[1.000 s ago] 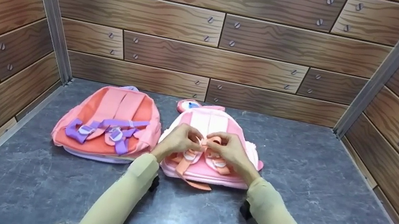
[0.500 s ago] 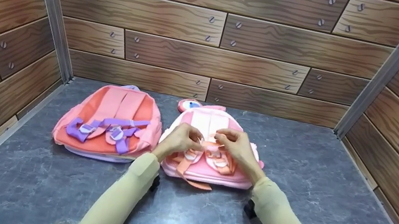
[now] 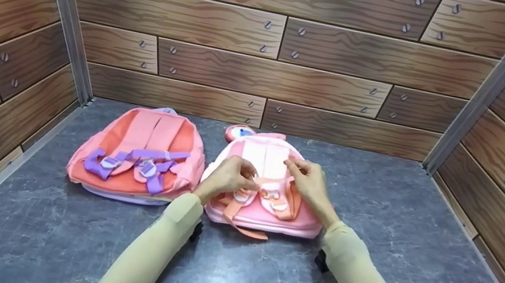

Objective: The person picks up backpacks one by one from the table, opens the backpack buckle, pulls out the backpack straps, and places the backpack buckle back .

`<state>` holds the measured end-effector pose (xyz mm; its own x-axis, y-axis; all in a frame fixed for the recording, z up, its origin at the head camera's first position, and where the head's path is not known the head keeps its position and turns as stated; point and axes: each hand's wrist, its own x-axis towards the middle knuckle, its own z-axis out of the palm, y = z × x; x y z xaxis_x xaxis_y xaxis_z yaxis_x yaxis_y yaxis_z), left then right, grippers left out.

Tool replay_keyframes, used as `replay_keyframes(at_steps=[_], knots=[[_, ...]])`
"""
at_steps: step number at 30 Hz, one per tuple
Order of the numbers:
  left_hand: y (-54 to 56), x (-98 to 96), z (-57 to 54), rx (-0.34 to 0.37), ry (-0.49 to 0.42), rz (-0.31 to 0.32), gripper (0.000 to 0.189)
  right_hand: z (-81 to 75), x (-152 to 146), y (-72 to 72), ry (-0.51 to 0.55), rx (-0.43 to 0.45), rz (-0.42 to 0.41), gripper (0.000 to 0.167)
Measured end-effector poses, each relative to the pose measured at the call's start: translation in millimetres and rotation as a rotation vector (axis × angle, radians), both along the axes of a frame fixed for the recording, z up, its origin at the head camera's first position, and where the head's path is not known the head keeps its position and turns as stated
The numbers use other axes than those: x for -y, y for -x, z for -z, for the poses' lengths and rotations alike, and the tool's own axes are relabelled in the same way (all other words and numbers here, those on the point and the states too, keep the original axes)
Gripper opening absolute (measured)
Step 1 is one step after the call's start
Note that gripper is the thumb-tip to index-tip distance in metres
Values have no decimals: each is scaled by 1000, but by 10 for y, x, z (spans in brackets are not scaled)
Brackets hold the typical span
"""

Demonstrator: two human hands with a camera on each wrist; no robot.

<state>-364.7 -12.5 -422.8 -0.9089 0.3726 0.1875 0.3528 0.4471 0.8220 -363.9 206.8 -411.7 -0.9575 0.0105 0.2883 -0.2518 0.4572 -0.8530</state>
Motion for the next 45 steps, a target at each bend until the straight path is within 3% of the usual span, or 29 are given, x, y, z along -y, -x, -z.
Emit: replay_keyframes(at_steps=[6, 10, 15, 20, 27, 31, 38, 45], knots=[[-13, -18, -6, -4, 0, -14, 22, 30, -75, 46, -22, 21, 59, 19], [-19, -23, -9, -27, 5, -11, 22, 37, -129, 62, -46, 28, 97, 25], [-23, -31, -6, -13, 5, -22, 22, 42, -163, 71, -112, 26, 112, 27], [-30, -42, -13, -3, 14, -36, 24, 21, -133, 52, -96, 49, 95, 27], [-19, -46, -11, -19, 26, -38, 25, -4, -30, 21, 5, 66, -40, 23], [-19, -43, -11, -26, 21, -26, 25, 1, 11, 7, -26, 51, -98, 21], [-25, -26, -11, -60, 6, -10, 22, 32, 32, -8, -24, 88, -282, 32], [-18, -22, -8, -67, 10, -4, 22, 60, 53, -8, -89, 96, -419, 36]])
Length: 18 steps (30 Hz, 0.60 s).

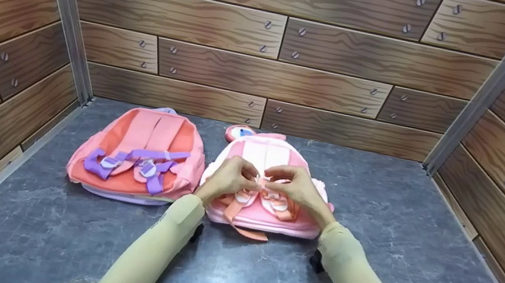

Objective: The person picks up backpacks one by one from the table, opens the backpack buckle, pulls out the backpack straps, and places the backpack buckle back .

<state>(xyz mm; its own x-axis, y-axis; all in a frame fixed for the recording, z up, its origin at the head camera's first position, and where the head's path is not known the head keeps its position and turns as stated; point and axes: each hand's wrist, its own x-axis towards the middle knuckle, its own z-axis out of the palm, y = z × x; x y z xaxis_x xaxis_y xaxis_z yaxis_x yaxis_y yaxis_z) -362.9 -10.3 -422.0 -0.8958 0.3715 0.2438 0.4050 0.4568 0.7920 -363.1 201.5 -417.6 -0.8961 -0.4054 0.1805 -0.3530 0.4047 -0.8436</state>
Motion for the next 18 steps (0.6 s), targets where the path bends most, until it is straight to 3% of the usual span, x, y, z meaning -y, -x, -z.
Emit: replay_keyframes(at_steps=[5, 13, 18], knots=[[-4, 8, -1, 1, -4, 0, 22, 37, 62, 1, -43, 0, -41, 31], [-10, 23, 12, 22, -2, -15, 23, 77, 154, 4, -27, -9, -16, 29], [-12, 39, 0, 73, -21, 14, 23, 57, 186, -25, -42, -42, -11, 28]])
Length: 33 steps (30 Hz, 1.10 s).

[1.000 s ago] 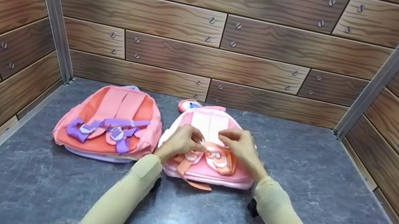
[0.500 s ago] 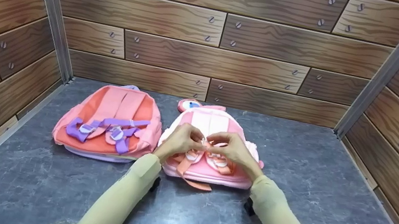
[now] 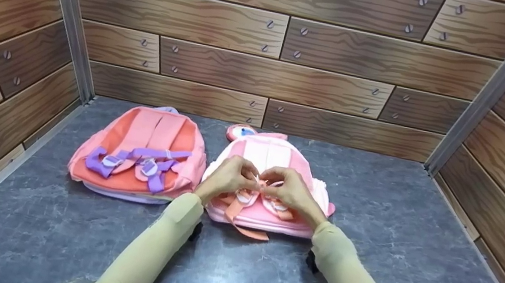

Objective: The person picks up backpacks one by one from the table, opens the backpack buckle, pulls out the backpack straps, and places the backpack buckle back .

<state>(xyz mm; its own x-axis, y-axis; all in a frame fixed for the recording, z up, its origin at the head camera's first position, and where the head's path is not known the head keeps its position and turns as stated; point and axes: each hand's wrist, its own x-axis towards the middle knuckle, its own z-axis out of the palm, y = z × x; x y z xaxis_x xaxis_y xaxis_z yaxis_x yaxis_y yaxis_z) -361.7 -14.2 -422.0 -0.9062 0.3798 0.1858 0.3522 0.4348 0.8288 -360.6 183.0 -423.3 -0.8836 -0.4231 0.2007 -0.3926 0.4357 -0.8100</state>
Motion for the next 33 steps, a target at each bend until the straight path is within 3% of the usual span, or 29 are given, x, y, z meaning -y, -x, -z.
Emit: replay_keyframes(at_steps=[4, 7, 17, 20, 27, 33], knots=[[-4, 5, -12, 69, -55, 31, 25, 42, 6, 42, -20, -32, 31, 27], [-4, -7, -22, 91, -78, 20, 28, 24, 4, 31, -26, -46, 47, 28], [-8, -58, -31, -27, 114, 0, 18, 4, -35, 16, -38, -45, 16, 32], [-11, -63, -11, -24, 117, -6, 16, 17, -34, 17, -36, -48, -7, 30], [-14, -41, 6, -44, 101, -26, 12, 30, -12, 32, 0, -43, 32, 31], [-31, -50, -15, -5, 107, -17, 12, 20, -41, 6, 13, -3, 73, 31]])
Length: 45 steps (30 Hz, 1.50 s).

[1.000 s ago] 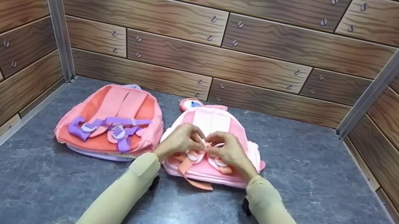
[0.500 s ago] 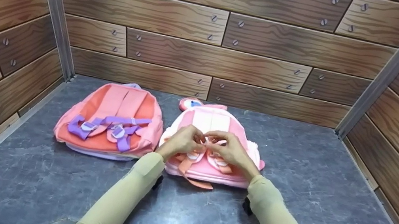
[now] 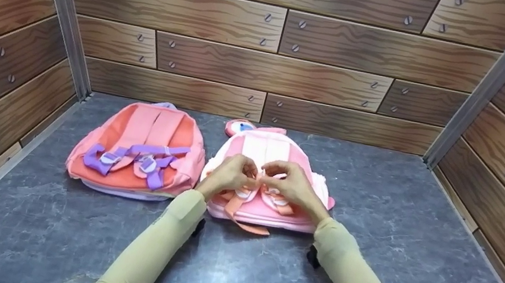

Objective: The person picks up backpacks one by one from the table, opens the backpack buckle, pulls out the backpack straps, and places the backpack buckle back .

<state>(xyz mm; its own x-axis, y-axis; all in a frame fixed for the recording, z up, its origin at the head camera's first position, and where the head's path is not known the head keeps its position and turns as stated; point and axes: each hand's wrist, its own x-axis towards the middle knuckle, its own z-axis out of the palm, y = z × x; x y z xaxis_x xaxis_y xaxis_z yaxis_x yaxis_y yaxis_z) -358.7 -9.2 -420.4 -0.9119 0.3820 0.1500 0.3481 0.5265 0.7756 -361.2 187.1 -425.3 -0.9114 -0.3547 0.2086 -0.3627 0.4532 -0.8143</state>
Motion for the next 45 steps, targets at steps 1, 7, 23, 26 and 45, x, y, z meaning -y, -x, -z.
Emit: replay_keyframes(at_steps=[1, 7, 23, 26, 45], knots=[[-2, -2, -7, 10, 0, -1, 14, -7, -8, -1, -8, 3, 5, 30], [2, -17, -16, 71, -53, -12, 19, -41, -61, -9, -36, 35, 29, 31], [45, -30, 18, 193, -254, 61, 14, -17, -137, 6, -21, 57, 24, 27], [54, -38, 14, 210, -312, 42, 13, -22, -141, 11, -13, 55, 19, 26], [61, -50, -8, 168, -421, 55, 16, -64, -149, 40, 39, 45, -35, 26]])
